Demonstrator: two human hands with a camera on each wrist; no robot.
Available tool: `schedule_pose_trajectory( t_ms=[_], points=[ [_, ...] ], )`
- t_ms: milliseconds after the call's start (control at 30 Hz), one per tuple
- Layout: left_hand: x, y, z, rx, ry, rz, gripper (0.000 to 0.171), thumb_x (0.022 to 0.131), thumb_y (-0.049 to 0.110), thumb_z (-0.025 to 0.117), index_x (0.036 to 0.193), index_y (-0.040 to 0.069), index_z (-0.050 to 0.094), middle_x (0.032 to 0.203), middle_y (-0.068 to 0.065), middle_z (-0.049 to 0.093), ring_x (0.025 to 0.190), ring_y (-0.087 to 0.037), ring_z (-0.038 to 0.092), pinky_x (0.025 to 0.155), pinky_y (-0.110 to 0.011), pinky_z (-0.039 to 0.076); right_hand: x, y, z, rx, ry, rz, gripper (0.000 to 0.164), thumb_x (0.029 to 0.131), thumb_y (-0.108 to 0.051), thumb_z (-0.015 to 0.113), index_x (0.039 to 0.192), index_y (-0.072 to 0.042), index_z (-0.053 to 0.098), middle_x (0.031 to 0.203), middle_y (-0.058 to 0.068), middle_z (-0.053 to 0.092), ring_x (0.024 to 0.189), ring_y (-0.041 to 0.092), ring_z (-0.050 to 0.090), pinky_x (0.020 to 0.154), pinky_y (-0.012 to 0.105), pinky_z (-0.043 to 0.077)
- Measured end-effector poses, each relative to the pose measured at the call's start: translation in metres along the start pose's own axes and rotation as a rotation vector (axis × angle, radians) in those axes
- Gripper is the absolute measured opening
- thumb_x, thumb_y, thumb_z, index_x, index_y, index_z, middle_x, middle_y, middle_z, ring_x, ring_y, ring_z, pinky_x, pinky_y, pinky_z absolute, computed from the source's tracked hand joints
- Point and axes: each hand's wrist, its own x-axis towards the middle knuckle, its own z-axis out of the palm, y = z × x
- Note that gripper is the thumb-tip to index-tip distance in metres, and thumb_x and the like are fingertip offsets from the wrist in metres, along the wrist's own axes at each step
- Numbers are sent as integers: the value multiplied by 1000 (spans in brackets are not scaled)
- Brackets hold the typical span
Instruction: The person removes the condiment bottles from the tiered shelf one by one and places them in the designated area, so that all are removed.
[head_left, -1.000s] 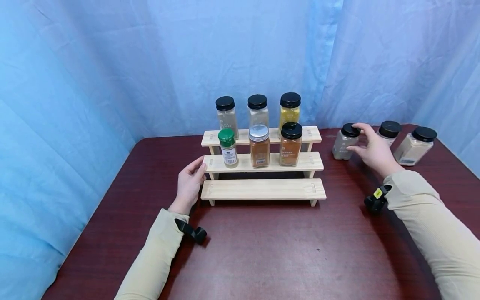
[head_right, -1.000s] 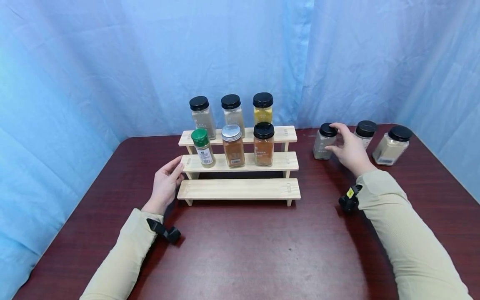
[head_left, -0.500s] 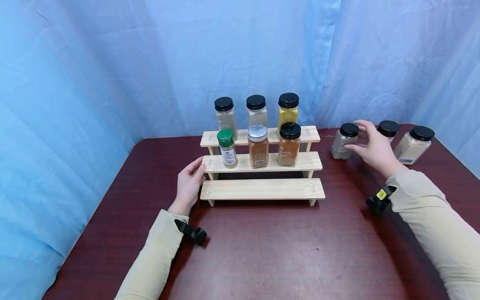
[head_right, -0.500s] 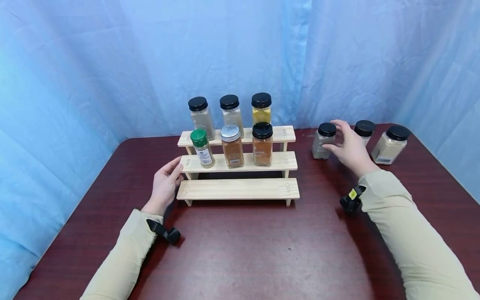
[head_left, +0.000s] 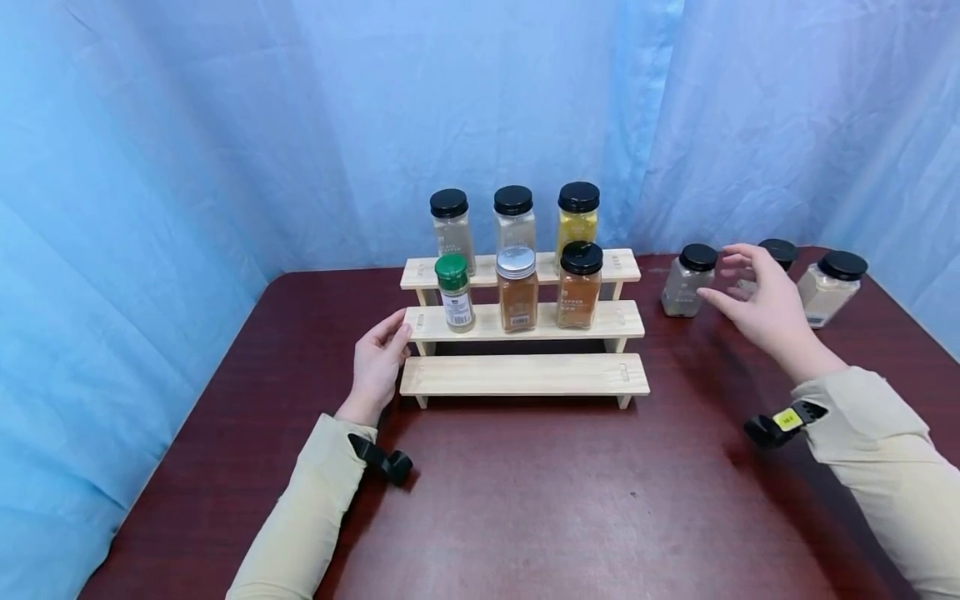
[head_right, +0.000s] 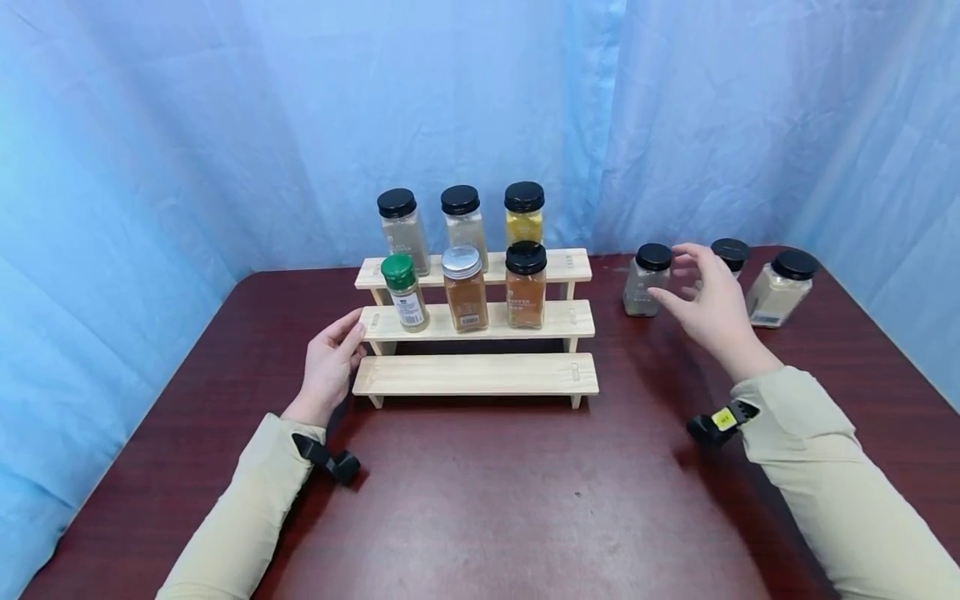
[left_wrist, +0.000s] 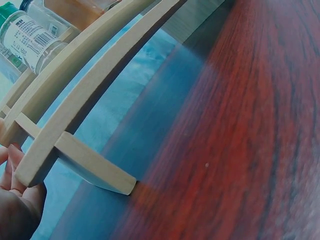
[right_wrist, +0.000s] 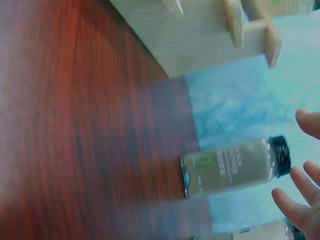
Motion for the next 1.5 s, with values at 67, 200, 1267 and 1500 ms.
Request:
schedule_pose_trajectory(
  t_ms=[67, 200, 1267, 1500],
  points=[
    [0, 1, 0, 3, 2, 8, 36, 95, 5, 55, 130, -2, 55, 87, 9, 60, 60, -6, 46, 55, -16, 39, -5, -4, 0, 19, 14, -17, 61, 88, -24, 68, 138, -3, 39, 121, 17, 49, 102, 13, 53, 78, -1, 39],
    [0, 2, 0, 3, 2, 12, 36, 95, 5, 55, 131, -2, 54, 87, 9, 59, 61, -6, 46, 56, -16, 40, -12, -10, 3, 72, 35, -49, 57, 87, -18, 69, 134, -2, 42, 116, 12, 51, 91, -8, 48, 74, -4, 35],
    [1, -1, 2, 22, -4, 11, 37, 95, 6, 55, 131, -2, 54, 104, -2, 60, 63, -4, 47, 59, -16, 42, -42, -60, 44, 230, -16, -215, 49, 83, 0, 70, 127, -1, 49, 111, -6, 51, 94, -9, 52, 79, 4, 43],
    [1, -1, 1, 17, 5, 1, 37, 95, 7, 55, 132, -2, 53, 100, 0, 60, 63, -4, 47, 58, -15, 41, -39, -71, 56, 285, -7, -260, 54, 81, 2, 71, 129, 1, 47, 116, 2, 53, 101, -4, 51, 85, 5, 42]
  ],
)
